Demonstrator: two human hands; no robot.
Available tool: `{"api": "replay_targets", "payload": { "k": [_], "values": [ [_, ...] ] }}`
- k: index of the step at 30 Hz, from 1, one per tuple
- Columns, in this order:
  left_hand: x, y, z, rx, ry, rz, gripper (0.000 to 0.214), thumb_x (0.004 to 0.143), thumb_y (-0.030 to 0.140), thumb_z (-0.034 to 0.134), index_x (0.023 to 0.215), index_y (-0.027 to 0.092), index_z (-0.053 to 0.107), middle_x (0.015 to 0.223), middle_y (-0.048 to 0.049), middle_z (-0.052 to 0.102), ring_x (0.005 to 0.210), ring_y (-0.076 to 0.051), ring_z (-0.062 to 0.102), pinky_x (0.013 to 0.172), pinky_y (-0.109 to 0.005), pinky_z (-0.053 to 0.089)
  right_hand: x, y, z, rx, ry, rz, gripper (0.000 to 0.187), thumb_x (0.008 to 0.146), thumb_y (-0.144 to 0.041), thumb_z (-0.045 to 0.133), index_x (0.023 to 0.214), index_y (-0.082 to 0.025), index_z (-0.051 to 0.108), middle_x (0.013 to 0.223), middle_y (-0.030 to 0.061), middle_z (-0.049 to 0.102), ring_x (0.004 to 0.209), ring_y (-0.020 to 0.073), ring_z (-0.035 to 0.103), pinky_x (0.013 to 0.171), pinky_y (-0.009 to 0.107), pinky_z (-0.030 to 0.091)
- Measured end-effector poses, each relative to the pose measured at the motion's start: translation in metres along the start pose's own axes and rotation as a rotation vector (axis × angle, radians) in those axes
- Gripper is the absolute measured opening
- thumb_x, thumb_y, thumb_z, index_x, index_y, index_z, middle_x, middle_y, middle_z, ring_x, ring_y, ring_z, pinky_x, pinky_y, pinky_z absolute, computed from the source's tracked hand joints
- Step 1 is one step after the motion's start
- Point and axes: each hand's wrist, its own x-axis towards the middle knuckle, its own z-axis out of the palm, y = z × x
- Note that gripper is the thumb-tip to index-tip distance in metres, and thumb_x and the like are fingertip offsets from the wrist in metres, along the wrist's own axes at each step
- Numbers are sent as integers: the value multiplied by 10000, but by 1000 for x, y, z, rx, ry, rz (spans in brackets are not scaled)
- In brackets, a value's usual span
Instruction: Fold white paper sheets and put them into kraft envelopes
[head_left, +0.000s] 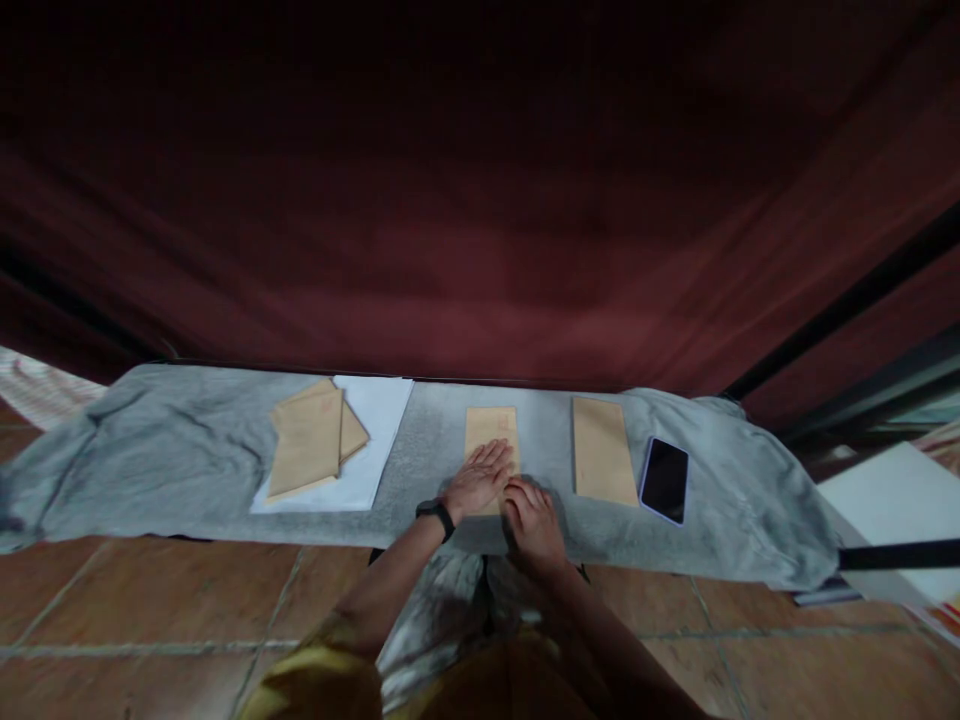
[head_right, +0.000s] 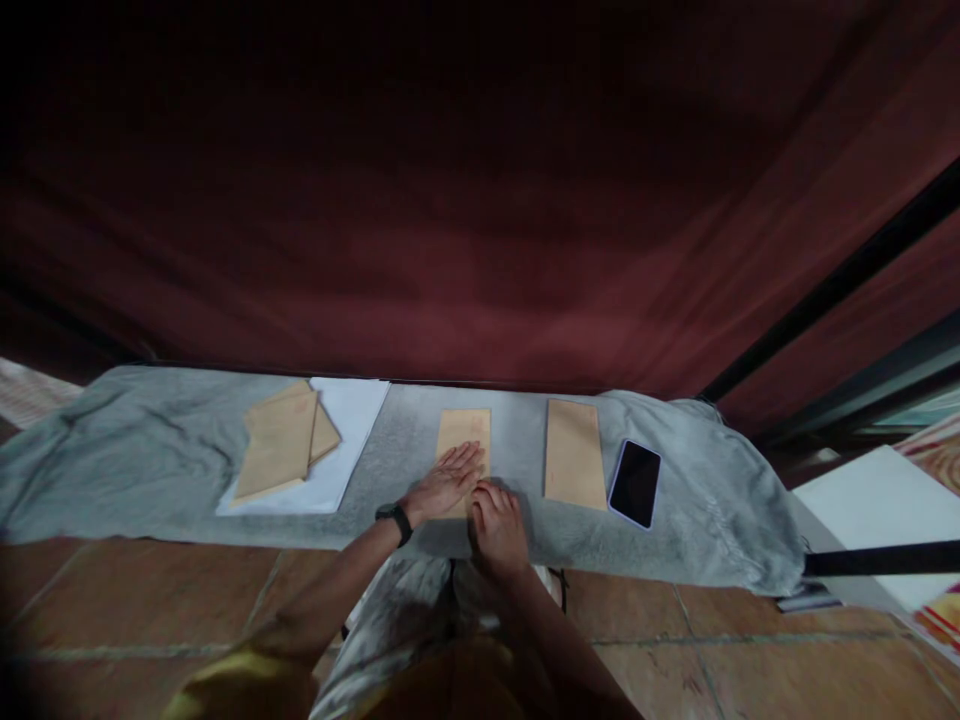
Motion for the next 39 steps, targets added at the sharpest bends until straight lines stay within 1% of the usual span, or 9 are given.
{"api": "replay_targets", "payload": {
  "k": [2,4,9,13,19,24,28,32,39],
  "values": [
    [-18,7,4,-30,-12,12,599,1094,429,140,1560,177,420,1653,-85,379,1551,-174,295,1274,-398,255,0,2,2,-2,10,-1,268,1049,-191,405,1157,-232,647,1265,72,689,1181,217,598,1024,376,406],
    [-38,18,12,-32,51,-10,593,1099,431,135,1548,189,438,1629,-79,426,1532,-166,336,1261,-395,295,-1,3,4,-8,13,-3,286,1041,-172,411,1205,-230,638,1278,75,687,1197,220,597,1035,379,411],
    [-88,46,38,110,266,-20,614,1081,455,311,1610,145,289,1648,-129,383,1541,-225,327,1260,-465,308,-2,7,7,-49,-26,-8,301,1028,-146,424,1209,-236,647,1302,72,683,1213,217,600,1027,369,434],
    [-109,50,42,234,313,31,673,1049,469,418,1628,172,245,1654,-125,374,1536,-254,338,1256,-490,306,-4,9,10,-87,-38,-9,306,1046,-166,403,1201,-234,658,1296,72,686,1215,214,605,1037,372,447],
    [-107,47,45,317,324,50,665,1017,523,484,1593,215,356,1661,-111,366,1525,-283,356,1243,-506,311,4,15,13,-111,-62,-40,374,1054,-178,378,1280,-223,673,1381,83,665,1302,202,576,1093,382,448],
    [-105,46,51,337,354,54,654,999,587,492,1573,284,407,1656,-108,375,1510,-304,380,1224,-516,314,43,24,12,-181,-195,-132,456,1070,-242,343,1471,-214,560,1551,78,536,1443,193,469,1212,422,351],
    [-104,43,53,363,390,72,690,990,574,520,1598,291,360,1643,-121,397,1488,-311,416,1204,-498,341,80,32,14,-264,-238,-60,506,1080,-309,327,1562,-200,439,1636,74,405,1511,206,380,1256,438,272],
    [-103,42,54,387,410,68,692,988,538,546,1604,299,343,1641,-125,400,1475,-317,435,1195,-514,353,107,36,19,-291,-234,38,551,1073,-349,329,1586,-158,392,1656,94,354,1530,225,346,1279,450,215],
    [-102,41,52,369,384,72,659,993,519,539,1594,313,363,1651,-127,379,1478,-331,430,1167,-536,400,118,34,26,-282,-178,145,565,1072,-369,372,1575,-114,400,1647,139,358,1527,242,354,1283,451,199]
  ]
}}
